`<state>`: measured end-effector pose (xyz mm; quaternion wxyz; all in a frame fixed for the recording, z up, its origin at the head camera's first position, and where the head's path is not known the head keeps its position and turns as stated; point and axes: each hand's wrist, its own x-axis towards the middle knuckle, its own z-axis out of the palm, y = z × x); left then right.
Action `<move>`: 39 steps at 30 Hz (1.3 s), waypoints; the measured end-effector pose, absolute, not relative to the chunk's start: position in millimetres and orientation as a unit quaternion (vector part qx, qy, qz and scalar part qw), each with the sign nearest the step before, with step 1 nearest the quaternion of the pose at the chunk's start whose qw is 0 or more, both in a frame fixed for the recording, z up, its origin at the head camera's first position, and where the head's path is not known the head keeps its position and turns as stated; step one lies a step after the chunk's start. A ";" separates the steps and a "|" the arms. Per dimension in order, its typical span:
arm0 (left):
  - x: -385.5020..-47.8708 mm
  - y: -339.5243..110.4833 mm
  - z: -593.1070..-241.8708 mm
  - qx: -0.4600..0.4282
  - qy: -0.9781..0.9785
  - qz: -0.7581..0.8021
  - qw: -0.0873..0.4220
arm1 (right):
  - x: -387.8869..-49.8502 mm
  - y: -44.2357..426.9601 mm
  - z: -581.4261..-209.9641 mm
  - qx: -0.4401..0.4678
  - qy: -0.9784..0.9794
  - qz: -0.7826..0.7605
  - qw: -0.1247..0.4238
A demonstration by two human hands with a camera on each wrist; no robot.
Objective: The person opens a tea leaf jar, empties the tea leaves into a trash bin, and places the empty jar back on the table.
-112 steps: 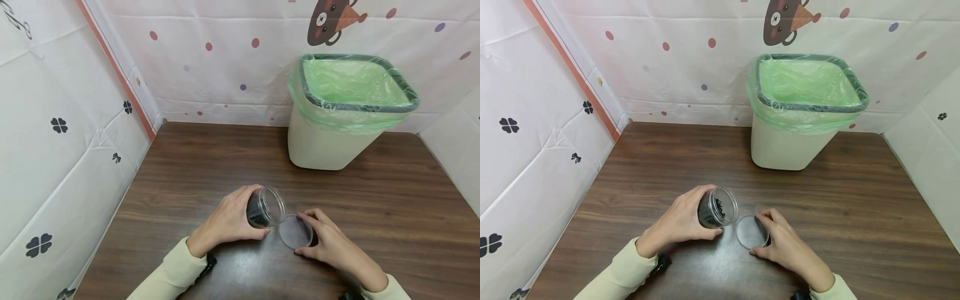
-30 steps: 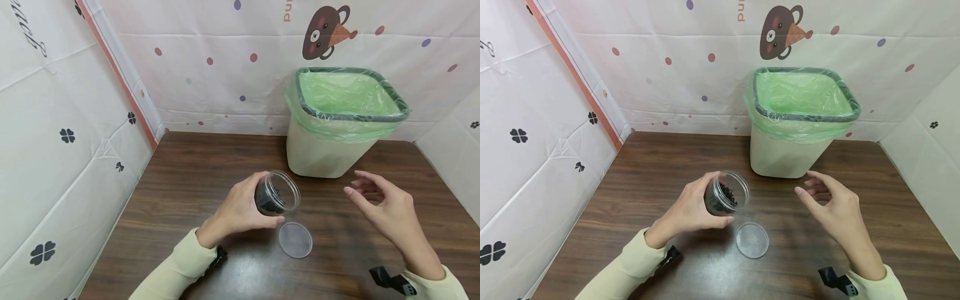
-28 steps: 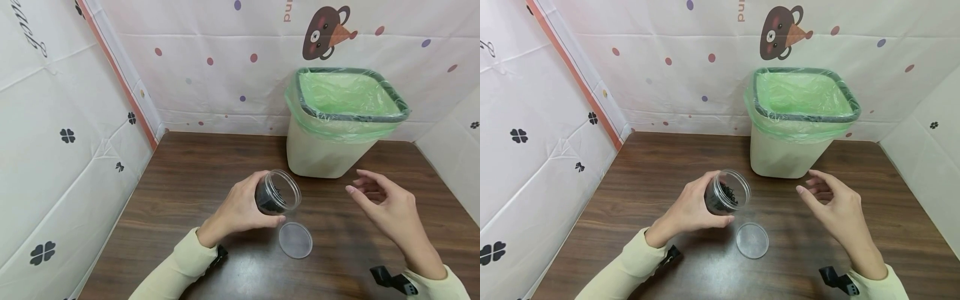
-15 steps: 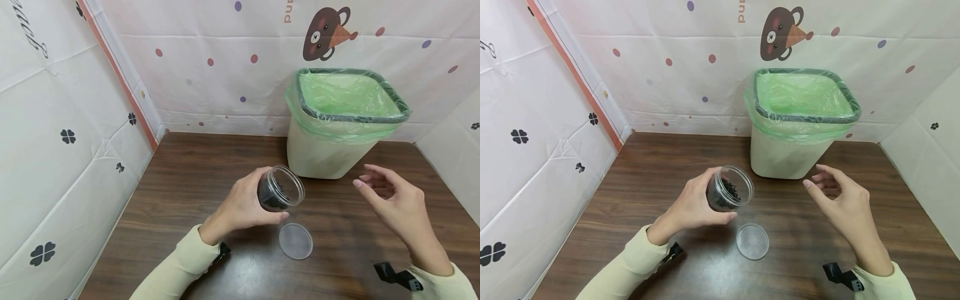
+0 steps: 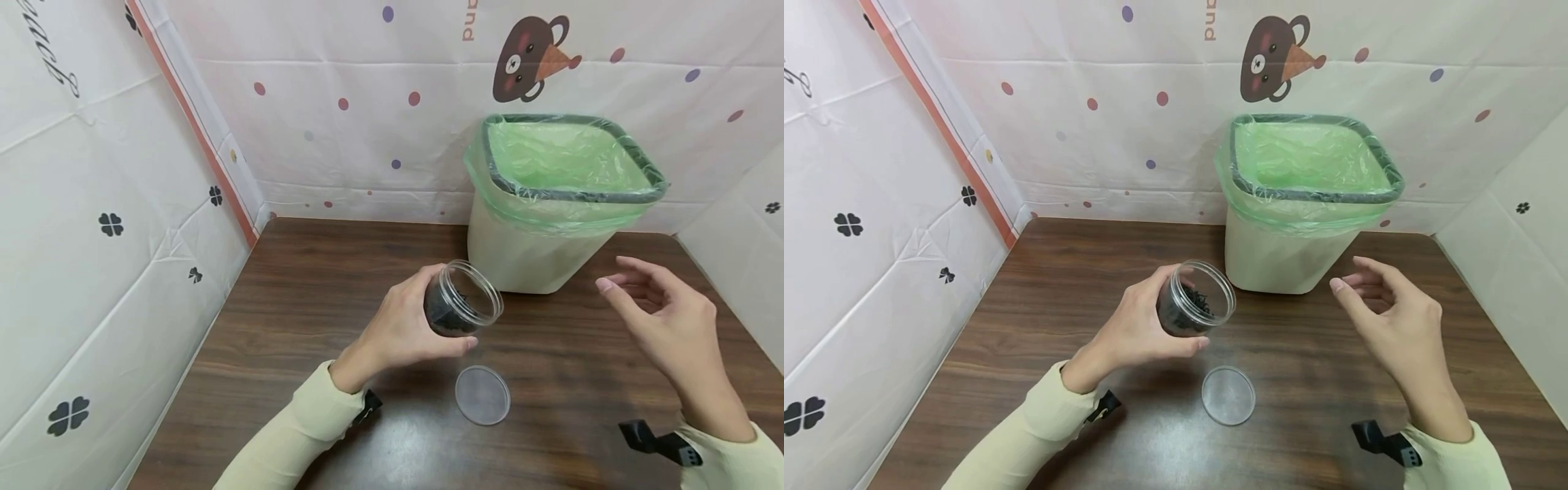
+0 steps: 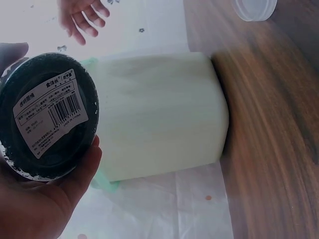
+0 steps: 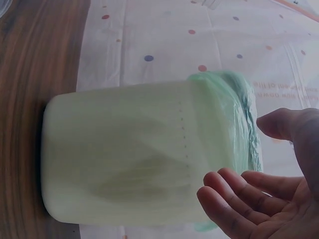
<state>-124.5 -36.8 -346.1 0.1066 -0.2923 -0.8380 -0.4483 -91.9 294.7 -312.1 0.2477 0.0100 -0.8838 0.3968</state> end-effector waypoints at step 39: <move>-134.8 -28.4 -318.1 -0.293 -0.829 -0.462 0.117 | -124.7 311.6 -278.1 -0.046 -0.855 0.437 0.278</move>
